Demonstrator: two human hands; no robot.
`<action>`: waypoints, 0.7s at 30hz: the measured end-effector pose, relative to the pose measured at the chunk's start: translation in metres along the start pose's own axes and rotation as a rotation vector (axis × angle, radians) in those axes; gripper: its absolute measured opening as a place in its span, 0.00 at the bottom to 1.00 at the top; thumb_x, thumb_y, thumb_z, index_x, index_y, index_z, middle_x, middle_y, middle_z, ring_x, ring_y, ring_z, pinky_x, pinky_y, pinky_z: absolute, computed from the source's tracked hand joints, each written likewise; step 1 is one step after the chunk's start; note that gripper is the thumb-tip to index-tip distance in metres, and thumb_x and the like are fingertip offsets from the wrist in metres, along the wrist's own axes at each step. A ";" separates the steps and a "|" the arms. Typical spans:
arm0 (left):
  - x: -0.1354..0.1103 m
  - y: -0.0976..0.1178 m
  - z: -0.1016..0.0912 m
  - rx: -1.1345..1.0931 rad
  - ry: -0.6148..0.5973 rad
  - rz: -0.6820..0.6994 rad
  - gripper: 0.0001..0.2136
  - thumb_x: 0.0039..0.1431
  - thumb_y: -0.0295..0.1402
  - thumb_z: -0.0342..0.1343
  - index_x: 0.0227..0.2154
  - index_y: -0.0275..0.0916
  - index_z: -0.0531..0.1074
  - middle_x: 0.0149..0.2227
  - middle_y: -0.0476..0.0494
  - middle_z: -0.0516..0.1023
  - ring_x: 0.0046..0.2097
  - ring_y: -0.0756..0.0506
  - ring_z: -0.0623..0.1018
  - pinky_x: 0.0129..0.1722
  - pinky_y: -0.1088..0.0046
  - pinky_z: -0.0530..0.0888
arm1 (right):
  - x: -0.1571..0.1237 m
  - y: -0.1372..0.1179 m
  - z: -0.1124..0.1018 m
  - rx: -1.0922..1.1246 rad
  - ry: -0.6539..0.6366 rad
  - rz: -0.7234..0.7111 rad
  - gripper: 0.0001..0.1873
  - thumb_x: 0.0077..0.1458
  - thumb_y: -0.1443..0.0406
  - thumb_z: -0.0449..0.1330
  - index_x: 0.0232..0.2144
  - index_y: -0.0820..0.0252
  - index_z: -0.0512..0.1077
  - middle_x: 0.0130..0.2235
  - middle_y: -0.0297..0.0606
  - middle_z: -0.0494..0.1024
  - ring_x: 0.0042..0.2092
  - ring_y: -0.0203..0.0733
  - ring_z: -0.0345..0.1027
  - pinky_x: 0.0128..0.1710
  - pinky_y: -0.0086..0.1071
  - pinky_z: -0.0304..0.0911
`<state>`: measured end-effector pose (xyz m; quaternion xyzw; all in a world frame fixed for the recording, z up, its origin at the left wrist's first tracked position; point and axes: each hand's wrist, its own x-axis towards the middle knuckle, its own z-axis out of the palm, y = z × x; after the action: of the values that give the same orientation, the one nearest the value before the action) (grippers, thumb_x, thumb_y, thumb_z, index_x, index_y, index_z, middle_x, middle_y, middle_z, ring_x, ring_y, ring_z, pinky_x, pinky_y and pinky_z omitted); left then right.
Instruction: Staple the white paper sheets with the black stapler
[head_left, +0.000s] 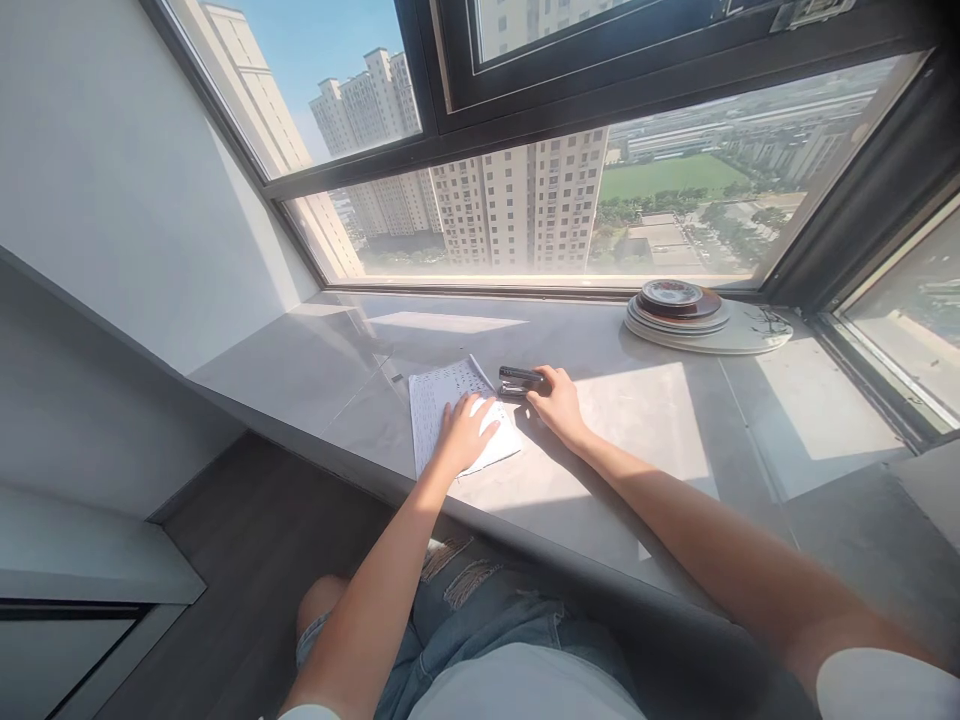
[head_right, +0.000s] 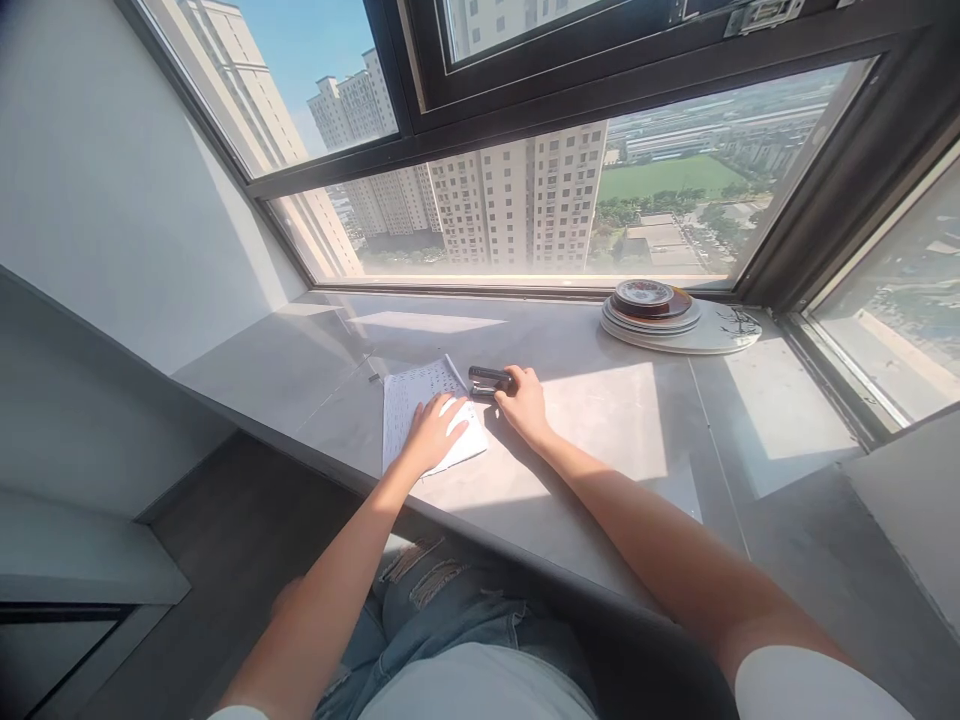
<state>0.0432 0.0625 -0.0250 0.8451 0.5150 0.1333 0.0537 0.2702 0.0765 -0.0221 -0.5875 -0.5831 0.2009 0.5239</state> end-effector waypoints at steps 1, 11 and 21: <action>0.000 0.000 0.000 -0.002 0.002 -0.005 0.25 0.74 0.45 0.44 0.71 0.50 0.59 0.72 0.40 0.61 0.73 0.35 0.56 0.72 0.44 0.49 | -0.001 -0.001 0.000 -0.005 0.013 0.006 0.19 0.45 0.64 0.58 0.41 0.57 0.77 0.40 0.40 0.73 0.42 0.48 0.68 0.46 0.41 0.65; -0.001 0.003 -0.005 0.007 0.019 -0.009 0.25 0.74 0.44 0.45 0.71 0.54 0.57 0.71 0.42 0.62 0.73 0.36 0.57 0.72 0.46 0.52 | -0.006 -0.002 -0.005 0.199 0.077 0.111 0.17 0.41 0.69 0.50 0.31 0.57 0.77 0.36 0.38 0.77 0.40 0.46 0.69 0.43 0.37 0.64; -0.001 0.005 -0.007 0.001 0.049 0.008 0.24 0.74 0.43 0.46 0.70 0.51 0.60 0.70 0.41 0.64 0.71 0.37 0.61 0.71 0.47 0.53 | -0.004 -0.003 -0.004 0.030 0.117 -0.009 0.19 0.46 0.70 0.49 0.34 0.56 0.78 0.39 0.41 0.78 0.45 0.51 0.66 0.48 0.43 0.63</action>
<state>0.0450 0.0592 -0.0176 0.8436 0.5130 0.1538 0.0399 0.2711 0.0704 -0.0201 -0.5878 -0.5507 0.1725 0.5669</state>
